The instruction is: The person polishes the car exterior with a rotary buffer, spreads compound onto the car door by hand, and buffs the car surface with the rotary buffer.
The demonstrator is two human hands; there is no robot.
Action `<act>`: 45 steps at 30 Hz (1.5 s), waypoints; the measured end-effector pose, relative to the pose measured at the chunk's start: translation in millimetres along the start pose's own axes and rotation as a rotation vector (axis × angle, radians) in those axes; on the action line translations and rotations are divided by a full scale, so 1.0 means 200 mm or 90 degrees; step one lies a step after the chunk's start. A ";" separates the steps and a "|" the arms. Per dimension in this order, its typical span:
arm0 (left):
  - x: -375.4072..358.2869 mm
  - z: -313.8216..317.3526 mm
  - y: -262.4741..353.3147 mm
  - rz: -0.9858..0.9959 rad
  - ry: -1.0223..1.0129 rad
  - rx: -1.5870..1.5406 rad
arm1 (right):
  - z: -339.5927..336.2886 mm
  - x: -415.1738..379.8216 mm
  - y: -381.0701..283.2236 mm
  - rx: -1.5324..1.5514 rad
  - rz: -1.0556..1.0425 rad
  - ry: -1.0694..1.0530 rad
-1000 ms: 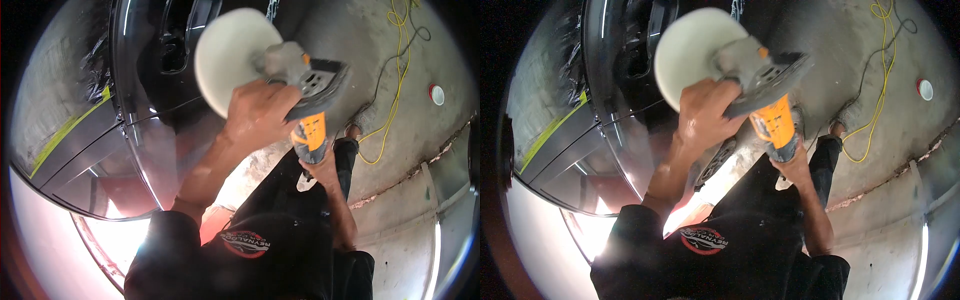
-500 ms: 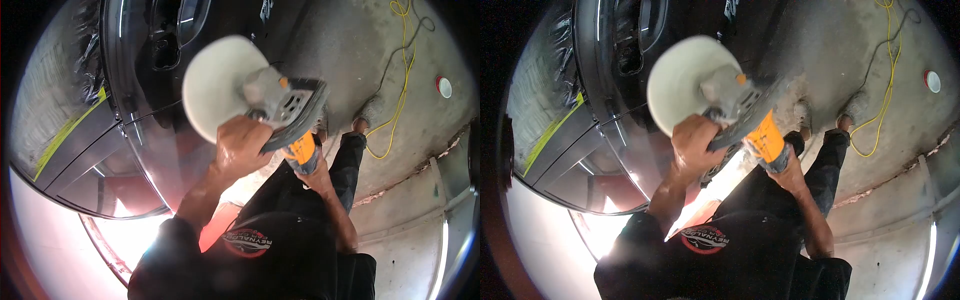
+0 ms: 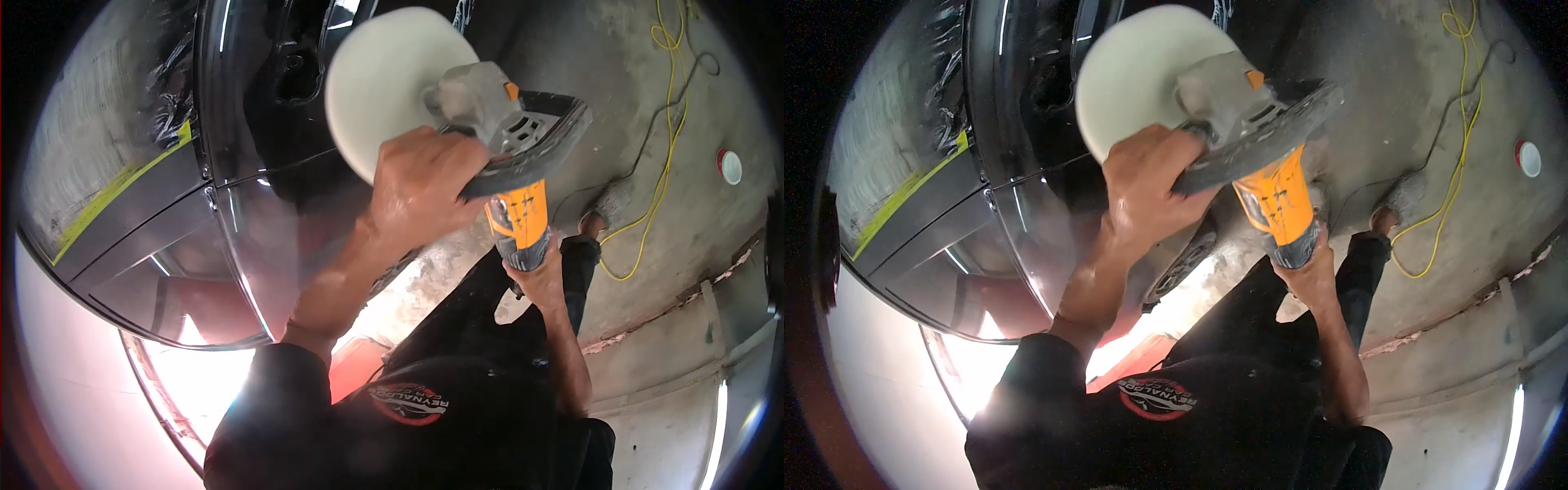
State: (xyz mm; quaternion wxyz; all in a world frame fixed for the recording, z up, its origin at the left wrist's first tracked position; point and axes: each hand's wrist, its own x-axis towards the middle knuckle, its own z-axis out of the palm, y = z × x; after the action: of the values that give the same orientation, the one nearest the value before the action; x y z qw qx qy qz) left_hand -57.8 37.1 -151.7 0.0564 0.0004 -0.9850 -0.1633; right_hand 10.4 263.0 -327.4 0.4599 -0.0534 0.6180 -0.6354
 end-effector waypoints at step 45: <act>-0.52 -0.39 0.15 -0.088 0.017 -0.070 | 0.25 -0.48 -0.04 -0.090 0.130 -0.102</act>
State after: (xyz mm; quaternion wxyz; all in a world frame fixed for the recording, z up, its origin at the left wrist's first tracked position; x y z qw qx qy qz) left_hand 54.4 43.0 -80.2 0.0579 0.0675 -0.9714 -0.2203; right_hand 91.8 287.5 -260.9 0.5651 -0.0735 0.6246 -0.5340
